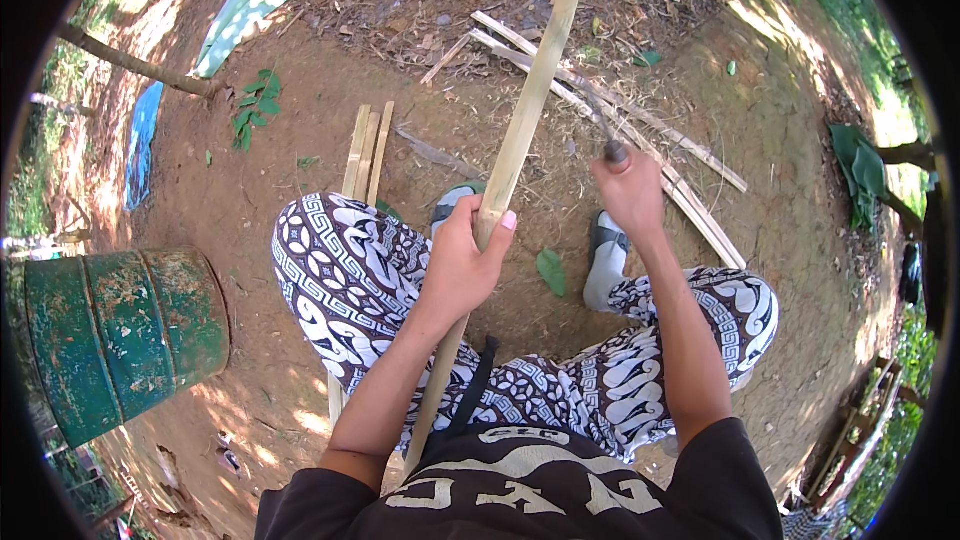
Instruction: The person uses a machete to shave and smooth a long piece of bamboo, holding the stick with one hand and carving thin layers off with the other.
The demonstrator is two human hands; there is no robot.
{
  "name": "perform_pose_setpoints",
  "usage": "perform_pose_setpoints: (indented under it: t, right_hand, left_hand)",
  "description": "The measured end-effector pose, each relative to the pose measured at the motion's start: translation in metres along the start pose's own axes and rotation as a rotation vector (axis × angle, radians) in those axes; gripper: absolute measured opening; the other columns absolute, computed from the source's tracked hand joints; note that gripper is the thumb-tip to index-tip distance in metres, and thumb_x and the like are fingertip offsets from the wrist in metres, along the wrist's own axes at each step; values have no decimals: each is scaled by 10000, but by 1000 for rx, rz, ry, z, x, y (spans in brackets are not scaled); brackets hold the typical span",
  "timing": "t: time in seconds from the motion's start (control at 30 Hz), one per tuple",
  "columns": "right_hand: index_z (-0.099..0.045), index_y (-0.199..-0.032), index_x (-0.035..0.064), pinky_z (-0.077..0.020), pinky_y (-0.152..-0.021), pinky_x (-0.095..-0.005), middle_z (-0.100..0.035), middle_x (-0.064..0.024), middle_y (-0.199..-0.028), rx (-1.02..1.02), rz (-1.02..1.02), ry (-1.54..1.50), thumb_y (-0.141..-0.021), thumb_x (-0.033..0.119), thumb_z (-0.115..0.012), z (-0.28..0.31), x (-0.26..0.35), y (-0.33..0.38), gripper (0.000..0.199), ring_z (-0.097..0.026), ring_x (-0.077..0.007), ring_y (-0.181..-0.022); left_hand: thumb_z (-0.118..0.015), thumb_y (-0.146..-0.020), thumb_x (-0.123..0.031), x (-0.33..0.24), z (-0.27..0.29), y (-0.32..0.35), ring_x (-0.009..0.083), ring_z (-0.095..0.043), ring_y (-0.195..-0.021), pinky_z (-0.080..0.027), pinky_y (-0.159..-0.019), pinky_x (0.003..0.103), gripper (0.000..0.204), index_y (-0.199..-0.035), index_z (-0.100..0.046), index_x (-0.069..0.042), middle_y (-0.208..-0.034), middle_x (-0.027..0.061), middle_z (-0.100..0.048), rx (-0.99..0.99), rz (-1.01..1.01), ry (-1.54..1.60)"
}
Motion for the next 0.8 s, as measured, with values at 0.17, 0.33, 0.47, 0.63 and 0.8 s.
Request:
perform_pose_setpoints:
  t: [0.17, 0.33, 0.47, 0.63, 0.8]
  right_hand:
    - [-585, -662, 46, -493, -549, -444, -587, -154, -570, 217, 411, 121, -678, 131, -644, -23, 17, 31, 105, -602, -323, -503]
    - [-570, -703, 68, -479, -541, -449, -592, -141, -597, 206, 617, 152, -617, 114, -691, -37, 28, 49, 156, -614, -365, -572]
    - [-545, -709, 64, -501, -560, -463, -624, -143, -633, 223, 616, 190, -620, 153, -707, -39, 27, 48, 205, -645, -359, -620]
    - [-630, -760, 63, -503, -582, -444, -619, -149, -631, 142, 495, 203, -619, 120, -715, -49, -1, 34, 175, -639, -359, -605]
    - [-663, -786, 9, -540, -628, -447, -621, -169, -606, -80, -17, 226, -800, 170, -638, -17, -41, -29, 164, -658, -347, -607]
  left_hand:
    - [-671, -957, -202, -27, 0, 3, 65, -541, -476, -418, -385, 231, 388, -1236, -499, 5, -819, 42, -614, 175, 237, 270]
    - [-716, -912, -133, -20, 1, 6, 57, -522, -454, -406, -362, 227, 408, -1184, -426, -40, -692, -3, -570, 176, 258, 307]
    - [-718, -901, -126, -14, -2, 9, 52, -509, -461, -401, -387, 228, 396, -1181, -448, -50, -718, 0, -571, 121, 125, 201]
    - [-680, -919, -112, 5, -4, -6, 53, -509, -497, -401, -416, 235, 351, -1181, -460, -33, -782, 25, -579, 17, -454, -99]
    - [-658, -933, -106, 4, -9, 3, 62, -522, -509, -409, -429, 236, 333, -1177, -457, -3, -819, 45, -590, 108, 46, 132]
Point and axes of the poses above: each hand's wrist, its own y-axis away from the middle knuckle, its own z-axis out of the back of the hand, x = y × z, the point moved 3 cm from there along -y, towards the middle knuckle
